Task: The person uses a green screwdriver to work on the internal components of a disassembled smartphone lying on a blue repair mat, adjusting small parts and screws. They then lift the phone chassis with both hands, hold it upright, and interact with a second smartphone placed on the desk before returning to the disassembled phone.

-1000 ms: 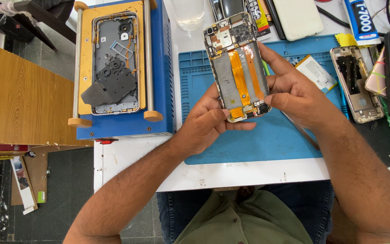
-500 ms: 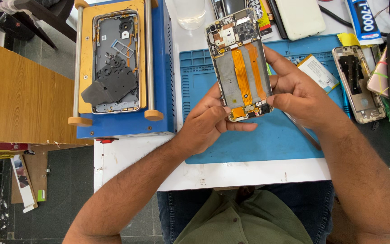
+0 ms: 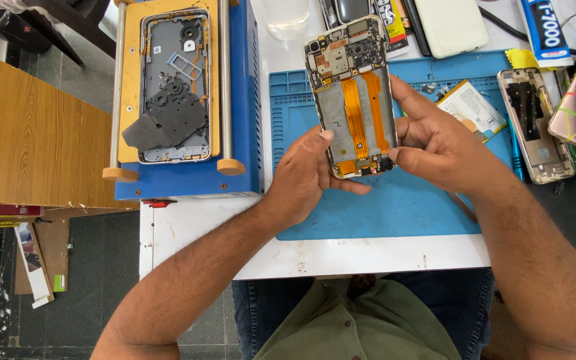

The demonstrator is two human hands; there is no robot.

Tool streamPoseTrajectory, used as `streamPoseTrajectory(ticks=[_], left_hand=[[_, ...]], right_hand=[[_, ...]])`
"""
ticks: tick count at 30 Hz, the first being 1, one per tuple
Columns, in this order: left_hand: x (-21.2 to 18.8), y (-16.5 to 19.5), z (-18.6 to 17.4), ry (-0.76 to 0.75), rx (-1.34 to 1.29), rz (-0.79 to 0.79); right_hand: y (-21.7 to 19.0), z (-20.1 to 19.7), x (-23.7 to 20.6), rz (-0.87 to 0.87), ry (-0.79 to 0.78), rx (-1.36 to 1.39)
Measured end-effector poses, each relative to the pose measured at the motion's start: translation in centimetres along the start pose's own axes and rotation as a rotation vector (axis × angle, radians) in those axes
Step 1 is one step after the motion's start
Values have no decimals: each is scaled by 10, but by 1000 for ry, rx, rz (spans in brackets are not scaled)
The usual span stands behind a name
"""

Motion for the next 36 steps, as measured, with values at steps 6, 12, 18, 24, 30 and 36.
streamPoseTrajectory(ticks=[6, 12, 18, 24, 30, 36], left_hand=[[2, 1, -2, 16, 20, -12], [2, 7, 5, -71, -62, 72], [-3, 15, 8, -51, 76, 91], [0, 17, 8, -30, 153, 118], [-1, 17, 8, -39, 193, 129], [-1, 17, 9, -37, 222, 133]], right_hand=[[3, 0, 2, 25, -9, -59], [-4, -1, 1, -29, 21, -33], [-14, -4, -2, -33, 105, -38], [-21, -4, -2, -85, 92, -44], [-19, -6, -3, -58, 110, -89], [-20, -6, -3, -65, 102, -93]])
Point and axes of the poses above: each hand's wrist, its own x-axis towards the middle knuckle, its own z-axis out of the palm, y = z × x, the point moved 5 cm from there along x, towards the middle knuckle, and after that the axes turned 10 degrees about -y, right-handed, at the moved point
